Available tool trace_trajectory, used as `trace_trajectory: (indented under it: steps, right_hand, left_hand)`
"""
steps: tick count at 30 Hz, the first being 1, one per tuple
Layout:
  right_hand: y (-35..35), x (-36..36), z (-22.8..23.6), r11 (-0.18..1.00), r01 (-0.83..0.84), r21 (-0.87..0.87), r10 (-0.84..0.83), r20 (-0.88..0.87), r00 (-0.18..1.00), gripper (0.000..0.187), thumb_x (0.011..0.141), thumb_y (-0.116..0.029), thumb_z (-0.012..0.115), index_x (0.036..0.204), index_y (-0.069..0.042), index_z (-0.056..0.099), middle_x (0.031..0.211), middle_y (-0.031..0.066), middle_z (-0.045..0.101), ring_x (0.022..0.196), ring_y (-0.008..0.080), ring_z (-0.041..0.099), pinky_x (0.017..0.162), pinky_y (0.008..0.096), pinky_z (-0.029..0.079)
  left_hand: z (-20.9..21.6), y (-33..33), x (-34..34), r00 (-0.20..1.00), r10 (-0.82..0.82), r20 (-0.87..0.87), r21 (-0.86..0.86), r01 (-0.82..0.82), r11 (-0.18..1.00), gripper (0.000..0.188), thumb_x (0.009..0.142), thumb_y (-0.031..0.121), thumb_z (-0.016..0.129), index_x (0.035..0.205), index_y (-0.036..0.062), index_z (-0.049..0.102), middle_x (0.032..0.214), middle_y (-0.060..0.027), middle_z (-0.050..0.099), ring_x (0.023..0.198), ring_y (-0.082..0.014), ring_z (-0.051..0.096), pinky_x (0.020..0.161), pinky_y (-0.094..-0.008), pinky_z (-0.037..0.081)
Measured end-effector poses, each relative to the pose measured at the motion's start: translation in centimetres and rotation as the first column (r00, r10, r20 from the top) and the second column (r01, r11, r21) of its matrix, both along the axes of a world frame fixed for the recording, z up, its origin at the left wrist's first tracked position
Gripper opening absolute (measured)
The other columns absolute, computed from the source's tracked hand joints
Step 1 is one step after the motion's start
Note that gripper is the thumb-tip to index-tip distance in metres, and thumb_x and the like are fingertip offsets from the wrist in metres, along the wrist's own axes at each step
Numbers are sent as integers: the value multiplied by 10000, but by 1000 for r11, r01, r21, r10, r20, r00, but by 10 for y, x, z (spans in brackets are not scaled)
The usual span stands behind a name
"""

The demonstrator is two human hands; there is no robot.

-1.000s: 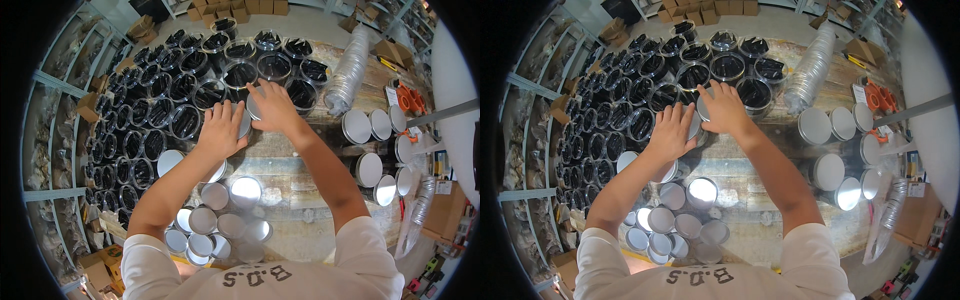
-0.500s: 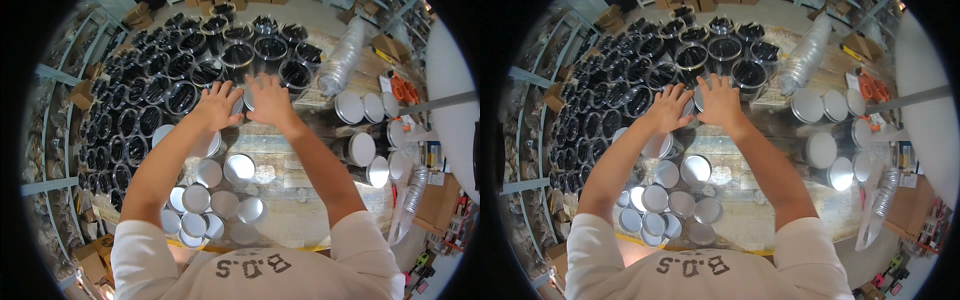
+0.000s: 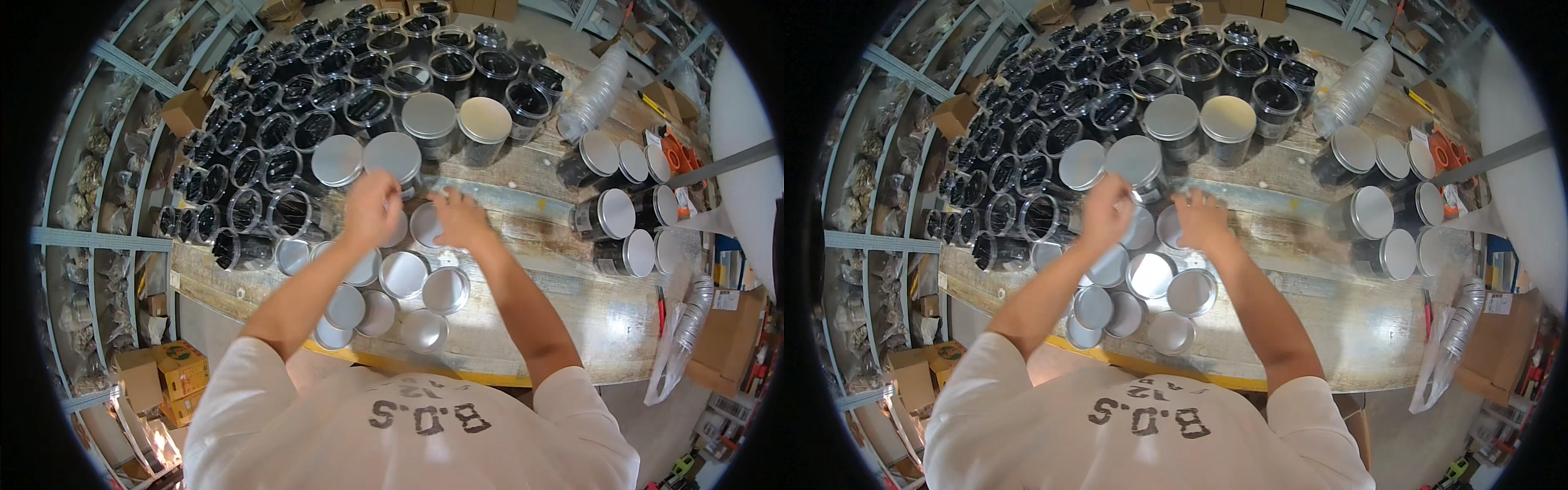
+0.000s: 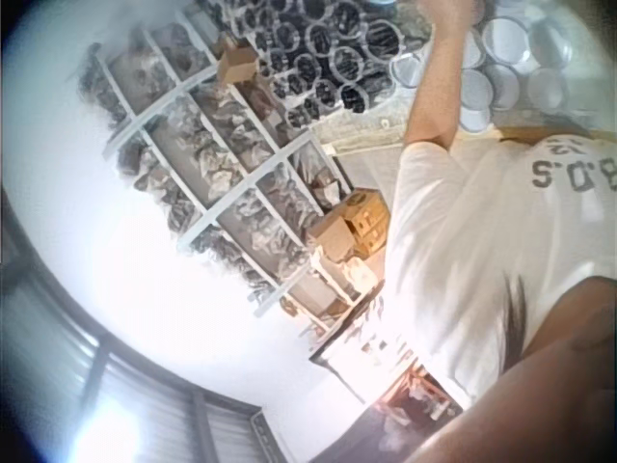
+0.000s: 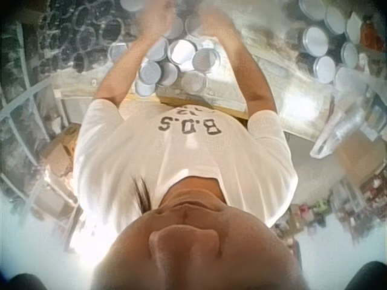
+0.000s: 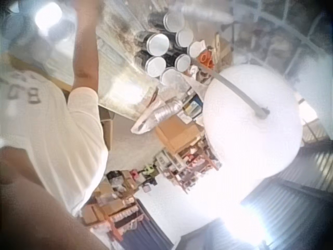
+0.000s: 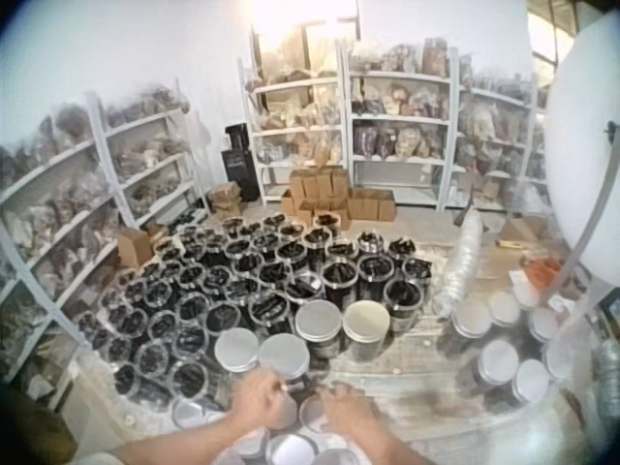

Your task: The person places black plastic inserts into cylindrical metal containers, then seals each with a metal lid. They unwrap a plastic-wrapped stack of lids, place them on the table, and continue capping the filled containers. The finished containers are stacked on the work surface.

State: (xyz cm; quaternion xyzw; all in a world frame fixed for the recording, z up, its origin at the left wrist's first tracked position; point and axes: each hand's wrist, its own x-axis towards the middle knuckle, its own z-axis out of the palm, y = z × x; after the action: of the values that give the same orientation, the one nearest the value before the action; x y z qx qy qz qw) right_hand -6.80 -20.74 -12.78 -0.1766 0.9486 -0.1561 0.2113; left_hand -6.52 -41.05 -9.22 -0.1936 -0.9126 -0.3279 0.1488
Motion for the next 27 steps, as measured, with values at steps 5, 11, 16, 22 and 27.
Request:
trace_trajectory:
  steps: [5,11,16,22,27]
  right_hand:
    - [-51,4,-37,968,178,175,-188,43,981,1026,587,-318,898,1460,-235,365,1472,171,336,1306,475,340,951,683,411]
    - [4,-1,-67,989,123,-77,-144,-407,902,912,569,-268,910,1334,-91,446,1292,212,477,1206,373,467,891,531,508]
    - [-64,64,44,176,359,-917,-556,208,805,851,573,-232,910,1279,-120,447,1263,172,497,1225,310,487,1002,469,423]
    - [-209,25,67,373,-212,-903,-325,-342,882,786,491,-111,936,1079,-124,415,1356,183,406,1241,300,442,1002,452,404]
    - [-246,21,29,868,-215,-448,-89,-567,819,682,520,-232,893,1012,-90,443,1314,224,441,1175,395,460,942,494,344]
  left_hand:
    - [-81,3,36,952,213,222,-482,-83,872,539,721,261,741,1214,130,565,1215,-174,482,1113,-391,488,863,-545,460]
    - [-69,2,10,861,59,506,-382,162,910,807,657,297,830,1376,222,472,1354,-194,390,1223,-439,408,914,-576,434]
    - [18,-85,73,942,-304,142,227,268,936,832,603,233,825,1372,210,507,1369,-211,396,1233,-409,427,994,-493,419]
    - [69,-267,96,922,386,-21,-58,-387,920,801,629,293,779,1383,216,519,1353,-219,425,1223,-397,405,1010,-494,370]
    - [33,-298,115,908,406,104,-484,-310,818,771,664,334,761,1390,274,508,1377,-192,422,1267,-397,377,996,-547,333]
